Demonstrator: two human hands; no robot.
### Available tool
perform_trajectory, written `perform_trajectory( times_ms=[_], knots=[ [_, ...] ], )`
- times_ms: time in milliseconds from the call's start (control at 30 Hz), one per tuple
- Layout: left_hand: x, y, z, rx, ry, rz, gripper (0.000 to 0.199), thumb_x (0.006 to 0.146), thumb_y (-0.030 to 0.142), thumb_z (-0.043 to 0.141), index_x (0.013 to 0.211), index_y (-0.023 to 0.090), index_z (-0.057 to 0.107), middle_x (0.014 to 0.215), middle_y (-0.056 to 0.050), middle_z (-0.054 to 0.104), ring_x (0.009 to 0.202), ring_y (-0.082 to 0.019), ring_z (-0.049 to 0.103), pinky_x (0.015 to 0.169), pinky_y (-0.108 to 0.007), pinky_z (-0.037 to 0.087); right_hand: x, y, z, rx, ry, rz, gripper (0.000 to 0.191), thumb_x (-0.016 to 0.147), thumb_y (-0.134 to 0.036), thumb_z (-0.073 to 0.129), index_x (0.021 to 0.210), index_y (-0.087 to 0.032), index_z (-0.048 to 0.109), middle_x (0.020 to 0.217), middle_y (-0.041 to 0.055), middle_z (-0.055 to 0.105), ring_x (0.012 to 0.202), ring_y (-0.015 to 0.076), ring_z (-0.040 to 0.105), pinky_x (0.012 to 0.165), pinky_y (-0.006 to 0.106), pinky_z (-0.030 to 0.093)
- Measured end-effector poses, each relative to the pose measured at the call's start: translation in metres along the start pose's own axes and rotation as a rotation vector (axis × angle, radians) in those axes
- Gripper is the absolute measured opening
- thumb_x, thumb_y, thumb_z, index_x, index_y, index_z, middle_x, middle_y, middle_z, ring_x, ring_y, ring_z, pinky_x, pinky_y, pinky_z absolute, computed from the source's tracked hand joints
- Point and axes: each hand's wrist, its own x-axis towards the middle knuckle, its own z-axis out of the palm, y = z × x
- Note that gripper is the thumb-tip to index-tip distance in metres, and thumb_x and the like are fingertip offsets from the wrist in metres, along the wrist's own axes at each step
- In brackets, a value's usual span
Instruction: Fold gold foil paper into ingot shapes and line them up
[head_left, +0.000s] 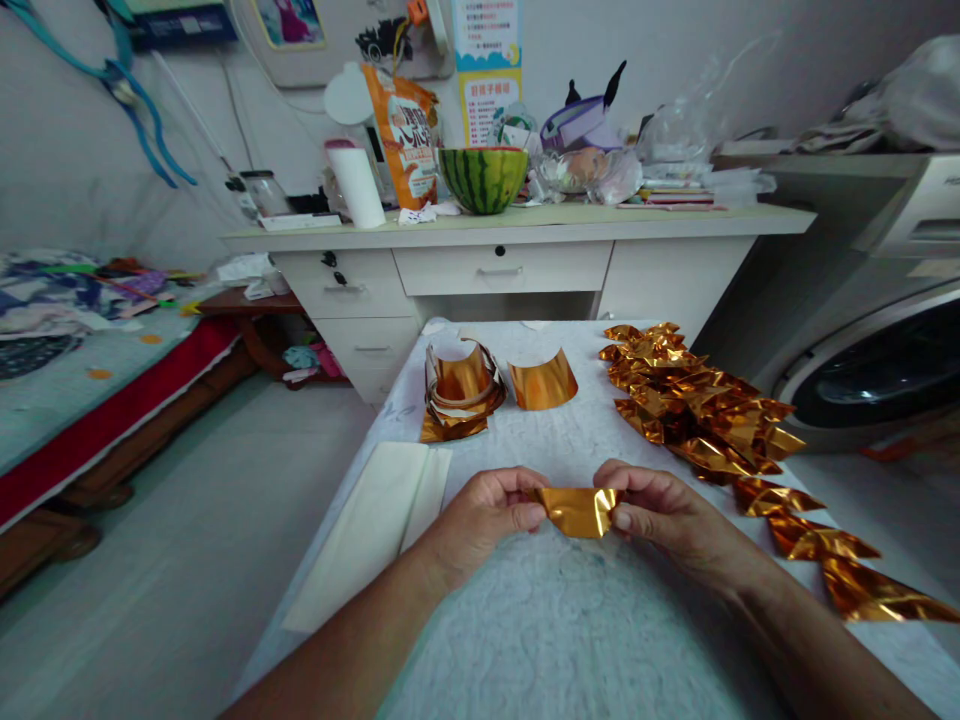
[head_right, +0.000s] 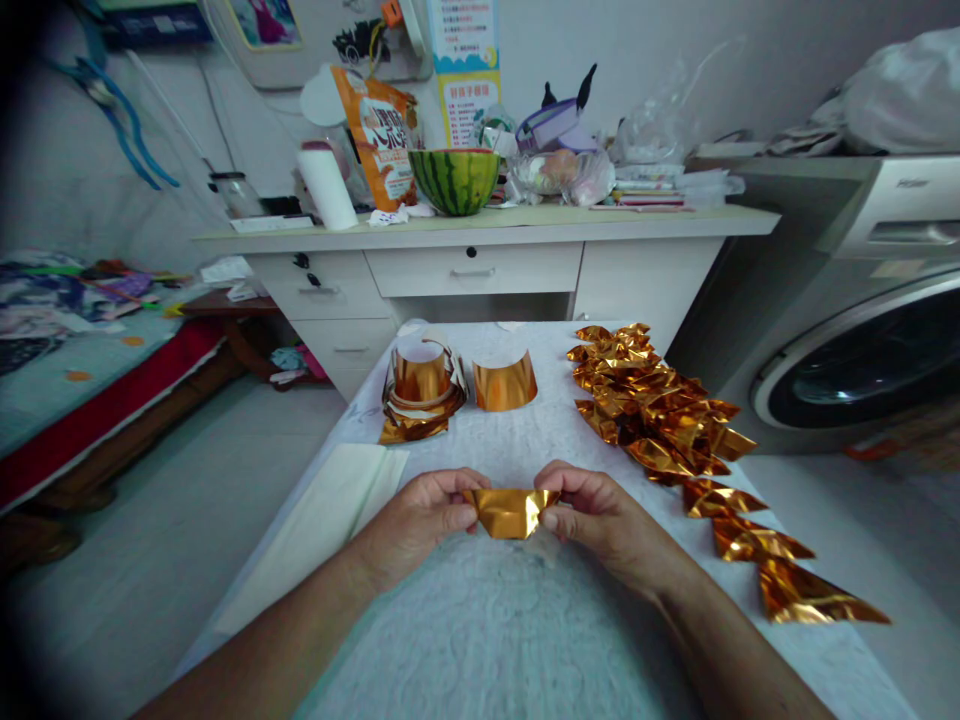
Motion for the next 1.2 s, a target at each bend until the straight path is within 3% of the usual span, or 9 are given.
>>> perform_trajectory(
  times_ms=[400,1000,1200],
  knots=[
    [-0.0013,0.0021,0.0036,-0.044,0.034,-0.058,0.033,0.061,0.034,0.083,0.08,0.013,0.067,0.068,0.002,0.06,0.063,-0.009,0.05,0.063,-0.022,0.035,0.0004,-0.0018,0.0032,0.11,-0.043,0.078,0.028,0.075,-0.041,0.078,0.079,-0.018,0.063,0.068,-0.0039,0.054,0.061,0.0093,0.045,0.059,0.022,0.036],
    [-0.0033,-0.0003,0.0021,-0.073,-0.052,-0.047,0.029,0.066,0.03,0.082,0.081,0.012,0.063,0.071,-0.001,0.066,0.065,-0.011,0.059,0.063,-0.021,0.043,-0.0005,0.0029,0.0,0.084,-0.068,0.087,0.026,0.077,-0.038,0.078,0.077,-0.017,0.063,0.064,-0.0039,0.056,0.058,0.0077,0.046,0.057,0.021,0.035],
    [-0.0029,-0.0009,0.0026,-0.033,-0.037,-0.017,0.026,0.067,0.024,0.08,0.083,0.013,0.061,0.076,-0.001,0.066,0.068,-0.011,0.061,0.066,-0.021,0.044,0.0,0.0027,0.0007,-0.005,-0.053,0.013,0.021,0.081,-0.036,0.074,0.077,-0.018,0.064,0.075,-0.0012,0.056,0.067,0.0104,0.049,0.062,0.023,0.038]
  ],
)
